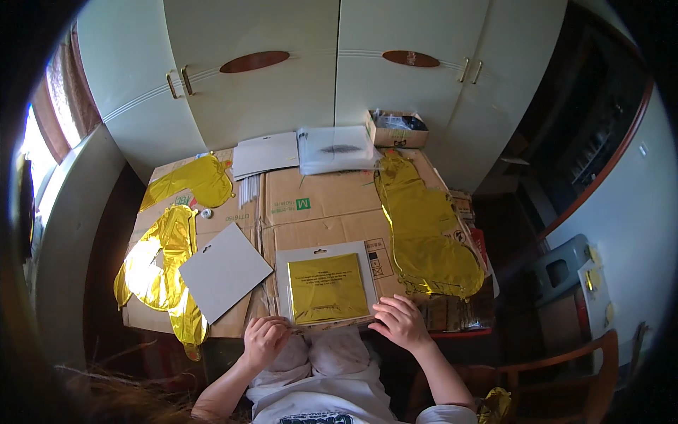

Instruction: Manually organizing and packaging gold-colored foil decorations using cardboard sheets.

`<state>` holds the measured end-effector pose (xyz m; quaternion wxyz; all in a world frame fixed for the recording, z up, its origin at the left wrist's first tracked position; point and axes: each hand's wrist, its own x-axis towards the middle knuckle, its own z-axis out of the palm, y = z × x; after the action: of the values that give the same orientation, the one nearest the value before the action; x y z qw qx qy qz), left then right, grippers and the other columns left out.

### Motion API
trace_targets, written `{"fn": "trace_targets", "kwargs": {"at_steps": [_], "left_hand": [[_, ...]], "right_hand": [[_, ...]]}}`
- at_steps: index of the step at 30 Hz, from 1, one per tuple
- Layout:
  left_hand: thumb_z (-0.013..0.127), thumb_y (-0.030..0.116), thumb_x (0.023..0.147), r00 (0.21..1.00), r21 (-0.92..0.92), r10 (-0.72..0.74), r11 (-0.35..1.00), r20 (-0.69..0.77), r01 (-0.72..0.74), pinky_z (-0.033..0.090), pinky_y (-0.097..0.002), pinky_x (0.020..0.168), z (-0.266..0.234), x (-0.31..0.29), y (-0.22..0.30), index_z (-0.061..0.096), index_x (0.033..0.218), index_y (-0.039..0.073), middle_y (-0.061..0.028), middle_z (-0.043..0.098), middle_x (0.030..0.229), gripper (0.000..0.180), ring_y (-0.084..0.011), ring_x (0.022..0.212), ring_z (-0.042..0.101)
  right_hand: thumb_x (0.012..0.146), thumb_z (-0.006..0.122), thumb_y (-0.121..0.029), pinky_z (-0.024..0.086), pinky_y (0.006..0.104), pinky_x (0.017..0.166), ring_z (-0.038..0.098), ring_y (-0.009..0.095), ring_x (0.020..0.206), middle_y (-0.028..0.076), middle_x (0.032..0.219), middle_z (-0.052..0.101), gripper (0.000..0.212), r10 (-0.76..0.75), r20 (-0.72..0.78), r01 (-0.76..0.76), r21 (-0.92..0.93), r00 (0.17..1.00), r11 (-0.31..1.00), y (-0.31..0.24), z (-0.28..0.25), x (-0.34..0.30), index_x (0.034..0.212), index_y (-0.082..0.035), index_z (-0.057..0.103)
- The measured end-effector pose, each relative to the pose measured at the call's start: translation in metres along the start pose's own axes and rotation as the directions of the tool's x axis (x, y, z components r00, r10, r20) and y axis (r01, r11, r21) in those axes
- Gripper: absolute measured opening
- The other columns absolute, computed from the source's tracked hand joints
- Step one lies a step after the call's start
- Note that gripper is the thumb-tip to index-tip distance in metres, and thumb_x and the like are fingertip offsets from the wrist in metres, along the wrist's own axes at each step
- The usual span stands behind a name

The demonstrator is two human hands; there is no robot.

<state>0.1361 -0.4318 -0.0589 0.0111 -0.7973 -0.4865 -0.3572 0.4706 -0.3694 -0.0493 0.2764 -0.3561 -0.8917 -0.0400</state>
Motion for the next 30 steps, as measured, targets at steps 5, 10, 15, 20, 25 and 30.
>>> {"fn": "trace_targets", "kwargs": {"at_steps": [5, 10, 15, 20, 25, 30], "left_hand": [[0.075, 0.01, 0.073, 0.998, -0.008, -0.057, 0.998, -0.027, 0.057, 0.044, -0.033, 0.067, -0.002, 0.005, 0.002, 0.059, 0.082, 0.011, -0.001, 0.067, 0.081, 0.018, -0.0182, 0.078, 0.063], [0.076, 0.008, 0.073, 0.979, -0.047, -0.19, 0.981, -0.071, 0.187, 0.042, -0.0363, 0.065, 0.002, 0.006, 0.007, 0.06, 0.072, 0.01, -0.0019, 0.061, 0.067, 0.016, -0.0216, 0.067, 0.058], [0.075, 0.009, 0.073, 0.965, -0.044, -0.247, 0.969, -0.091, 0.244, 0.042, -0.0377, 0.064, 0.005, 0.008, 0.01, 0.06, 0.072, 0.01, -0.0031, 0.058, 0.063, 0.015, -0.0235, 0.062, 0.055], [0.074, 0.009, 0.075, 0.952, -0.01, -0.291, 0.956, -0.09, 0.292, 0.042, -0.0388, 0.063, 0.011, 0.009, 0.011, 0.058, 0.072, 0.009, -0.0043, 0.059, 0.063, 0.017, -0.0252, 0.062, 0.055], [0.074, 0.01, 0.077, 0.947, 0.023, -0.307, 0.95, -0.1, 0.31, 0.042, -0.0403, 0.063, 0.017, 0.01, 0.013, 0.054, 0.074, 0.008, -0.0049, 0.058, 0.063, 0.021, -0.0265, 0.062, 0.055], [0.072, 0.011, 0.079, 0.94, 0.045, -0.329, 0.942, -0.087, 0.333, 0.04, -0.0405, 0.064, 0.02, 0.012, 0.015, 0.053, 0.074, 0.009, -0.0045, 0.057, 0.066, 0.02, -0.0264, 0.064, 0.054]], "right_hand": [[0.076, 0.079, -0.023, 0.046, 0.039, 0.095, 0.061, 0.018, 0.104, -0.003, 0.098, 0.067, 0.023, 0.019, -0.093, -0.019, 0.007, 0.995, 1.0, 0.003, 0.011, -0.003, 0.081, -0.013, 0.059], [0.077, 0.077, -0.02, 0.043, 0.0409, 0.094, 0.062, 0.018, 0.098, -0.003, 0.092, 0.066, 0.022, 0.072, -0.161, -0.068, 0.032, 0.984, 0.997, -0.001, 0.015, 0.003, 0.08, -0.014, 0.057], [0.078, 0.075, -0.018, 0.038, 0.0435, 0.098, 0.062, 0.018, 0.093, -0.002, 0.085, 0.066, 0.019, 0.158, -0.19, -0.159, 0.009, 0.969, 0.987, -0.009, 0.019, 0.005, 0.077, -0.014, 0.057], [0.076, 0.075, -0.015, 0.038, 0.0432, 0.099, 0.062, 0.019, 0.089, -0.003, 0.083, 0.066, 0.018, 0.225, -0.198, -0.234, -0.023, 0.954, 0.972, -0.019, 0.021, 0.01, 0.076, -0.013, 0.057], [0.076, 0.075, -0.014, 0.041, 0.0432, 0.097, 0.061, 0.02, 0.088, -0.001, 0.083, 0.065, 0.018, 0.234, -0.203, -0.251, -0.061, 0.951, 0.966, -0.023, 0.024, 0.01, 0.075, -0.012, 0.057], [0.075, 0.075, -0.011, 0.044, 0.043, 0.093, 0.059, 0.023, 0.087, 0.002, 0.08, 0.062, 0.02, 0.268, -0.219, -0.281, -0.028, 0.938, 0.959, -0.028, 0.022, 0.015, 0.075, -0.01, 0.056]]}}
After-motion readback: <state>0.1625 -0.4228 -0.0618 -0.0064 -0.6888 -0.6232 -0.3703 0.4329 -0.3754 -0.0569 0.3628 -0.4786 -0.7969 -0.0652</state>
